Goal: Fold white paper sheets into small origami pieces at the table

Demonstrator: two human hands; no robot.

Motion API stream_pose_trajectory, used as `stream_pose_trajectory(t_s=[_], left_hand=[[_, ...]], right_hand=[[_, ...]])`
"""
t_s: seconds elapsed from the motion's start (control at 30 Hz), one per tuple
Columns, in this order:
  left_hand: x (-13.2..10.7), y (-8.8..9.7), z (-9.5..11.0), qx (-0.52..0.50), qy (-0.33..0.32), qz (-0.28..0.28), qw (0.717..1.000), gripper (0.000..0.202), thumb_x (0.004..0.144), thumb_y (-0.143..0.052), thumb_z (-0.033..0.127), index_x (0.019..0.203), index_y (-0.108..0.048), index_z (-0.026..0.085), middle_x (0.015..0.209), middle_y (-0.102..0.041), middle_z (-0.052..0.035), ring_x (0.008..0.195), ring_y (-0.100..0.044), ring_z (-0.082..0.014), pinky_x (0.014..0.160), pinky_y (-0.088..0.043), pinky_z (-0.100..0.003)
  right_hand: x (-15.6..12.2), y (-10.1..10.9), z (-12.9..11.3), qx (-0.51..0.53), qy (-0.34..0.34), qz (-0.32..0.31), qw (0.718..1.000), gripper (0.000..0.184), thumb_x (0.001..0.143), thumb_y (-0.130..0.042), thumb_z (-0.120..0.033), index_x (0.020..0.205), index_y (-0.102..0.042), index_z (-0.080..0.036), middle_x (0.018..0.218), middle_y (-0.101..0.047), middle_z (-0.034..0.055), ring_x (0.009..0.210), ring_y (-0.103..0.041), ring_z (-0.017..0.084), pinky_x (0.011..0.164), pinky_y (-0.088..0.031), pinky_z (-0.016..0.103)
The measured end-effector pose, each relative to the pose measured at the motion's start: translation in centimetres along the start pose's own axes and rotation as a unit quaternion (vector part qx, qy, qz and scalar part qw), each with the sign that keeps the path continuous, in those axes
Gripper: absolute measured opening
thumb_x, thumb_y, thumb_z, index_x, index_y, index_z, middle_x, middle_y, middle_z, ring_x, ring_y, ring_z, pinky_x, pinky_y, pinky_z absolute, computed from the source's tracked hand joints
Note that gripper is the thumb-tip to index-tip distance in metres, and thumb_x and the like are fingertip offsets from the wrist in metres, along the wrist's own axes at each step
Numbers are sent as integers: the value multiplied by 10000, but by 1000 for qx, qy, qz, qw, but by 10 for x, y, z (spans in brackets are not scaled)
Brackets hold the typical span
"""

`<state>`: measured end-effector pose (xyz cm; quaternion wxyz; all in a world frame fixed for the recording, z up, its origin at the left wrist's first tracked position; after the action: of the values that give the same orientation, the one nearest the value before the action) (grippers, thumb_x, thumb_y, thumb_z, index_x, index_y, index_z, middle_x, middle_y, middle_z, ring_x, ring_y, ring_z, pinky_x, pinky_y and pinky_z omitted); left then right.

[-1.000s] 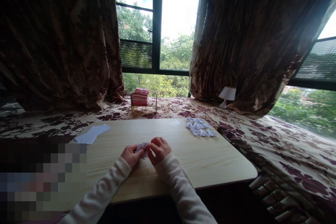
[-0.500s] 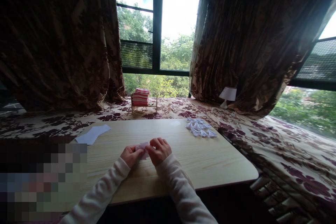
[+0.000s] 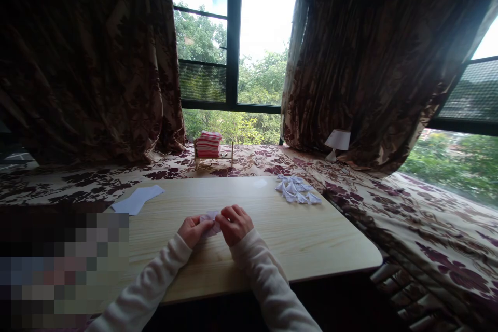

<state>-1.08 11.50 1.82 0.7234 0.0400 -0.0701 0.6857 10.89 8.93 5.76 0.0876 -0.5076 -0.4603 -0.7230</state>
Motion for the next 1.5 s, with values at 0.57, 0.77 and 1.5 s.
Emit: stream_pose_trajectory(t_s=[0.57,0.77,1.5], left_hand=[[-1,0,0,-9,-3,22,1000,225,585,-632,304,627,-666,86,484,-579,-4,459,-482,-106,470,-358,-225],[0,4,0,-5,-15,59,998,245,593,-637,322,628,-672,82,456,-556,7,438,-465,-91,444,-353,-208],[-5,-4,8,57,-44,10,997,213,668,-551,306,650,-628,108,506,-528,30,502,-453,-99,490,-343,-203]], right_hand=[[-2,-7,6,42,2,22,999,184,782,-478,-114,765,-630,-216,720,-525,43,664,-429,148,594,-402,253],[-8,-8,29,215,-196,75,954,182,794,-452,-193,886,-608,-190,794,-555,51,717,-514,149,589,-449,246],[-11,-24,27,265,-236,43,934,86,709,-537,-221,642,-564,-174,659,-515,4,537,-485,96,451,-398,202]])
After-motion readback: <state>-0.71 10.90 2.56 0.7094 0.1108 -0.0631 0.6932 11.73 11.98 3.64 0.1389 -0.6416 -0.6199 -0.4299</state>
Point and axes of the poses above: each hand's wrist, its own x-axis towards the middle knuckle, its own y-axis out of the back of the hand, z = x × y, the point moved 6 cm from there along x, towards the middle knuckle
